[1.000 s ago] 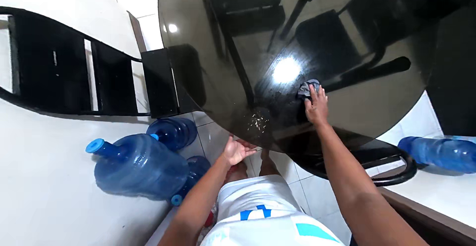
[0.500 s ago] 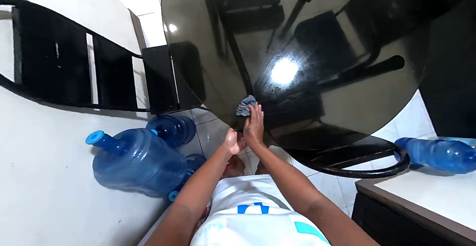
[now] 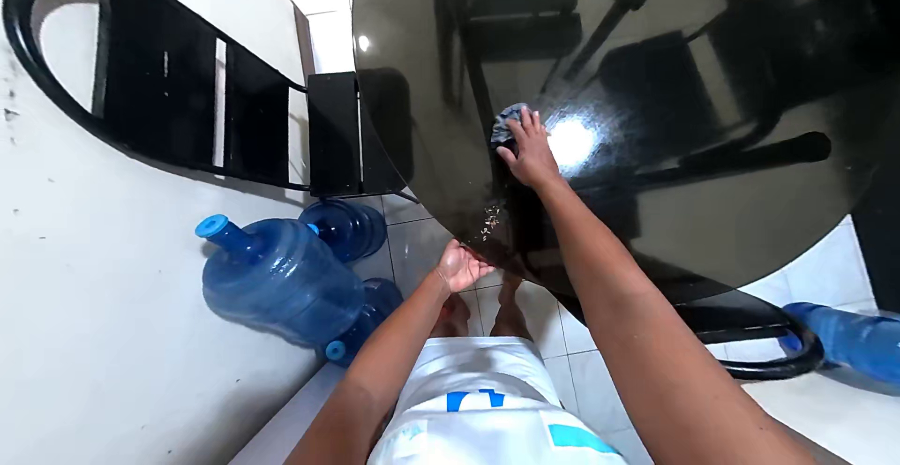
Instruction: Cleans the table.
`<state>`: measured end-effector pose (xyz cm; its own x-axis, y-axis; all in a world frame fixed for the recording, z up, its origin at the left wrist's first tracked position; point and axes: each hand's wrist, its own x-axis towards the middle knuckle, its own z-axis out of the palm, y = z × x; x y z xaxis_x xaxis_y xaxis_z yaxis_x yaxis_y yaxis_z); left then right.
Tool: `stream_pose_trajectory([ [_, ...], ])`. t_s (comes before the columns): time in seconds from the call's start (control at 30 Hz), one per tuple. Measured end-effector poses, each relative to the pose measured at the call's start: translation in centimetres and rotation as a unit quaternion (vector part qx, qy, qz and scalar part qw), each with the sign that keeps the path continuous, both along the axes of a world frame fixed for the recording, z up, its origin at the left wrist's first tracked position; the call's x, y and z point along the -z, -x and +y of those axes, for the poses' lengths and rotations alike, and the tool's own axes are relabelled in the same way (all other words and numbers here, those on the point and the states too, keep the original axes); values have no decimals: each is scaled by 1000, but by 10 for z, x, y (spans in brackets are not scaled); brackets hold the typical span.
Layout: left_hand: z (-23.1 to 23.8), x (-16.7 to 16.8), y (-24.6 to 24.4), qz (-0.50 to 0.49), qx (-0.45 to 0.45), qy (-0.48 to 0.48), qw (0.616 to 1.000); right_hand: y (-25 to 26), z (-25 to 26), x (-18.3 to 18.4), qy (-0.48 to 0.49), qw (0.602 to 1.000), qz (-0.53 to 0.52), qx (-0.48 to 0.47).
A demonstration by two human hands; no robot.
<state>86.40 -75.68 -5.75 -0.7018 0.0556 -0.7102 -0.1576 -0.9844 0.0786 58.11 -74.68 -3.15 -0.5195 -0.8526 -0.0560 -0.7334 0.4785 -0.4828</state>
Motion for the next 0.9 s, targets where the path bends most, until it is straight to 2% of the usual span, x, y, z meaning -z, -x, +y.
stream_pose_trajectory([
  [0.2,2,4,0,21,-1,-18,1000,-53,16,-12,31,968,-54,-244],
  [0.3,0,3,-1,29,3,-9,1000,-91,39,-16,34,948,-95,-302],
  [0.37,2,-2,0,19,-1,9,1000,-110,51,-18,38,940,-143,-308],
  [0.47,3,-1,-1,22,4,16,1000,-106,62,-30,86,933,-236,-257],
  [0.53,2,-2,1,8,7,16,1000,-83,70,-42,141,943,-241,-178],
  [0.6,3,1,-2,9,4,13,1000,-55,84,-46,167,963,-197,-79],
  [0.7,2,3,-5,23,3,13,1000,-32,105,-18,108,988,-72,81],
  [0.77,1,2,-4,24,0,8,1000,-48,109,0,69,991,1,113],
  [0.9,-1,0,-6,28,-4,1,1000,-117,99,-2,37,996,-14,81],
])
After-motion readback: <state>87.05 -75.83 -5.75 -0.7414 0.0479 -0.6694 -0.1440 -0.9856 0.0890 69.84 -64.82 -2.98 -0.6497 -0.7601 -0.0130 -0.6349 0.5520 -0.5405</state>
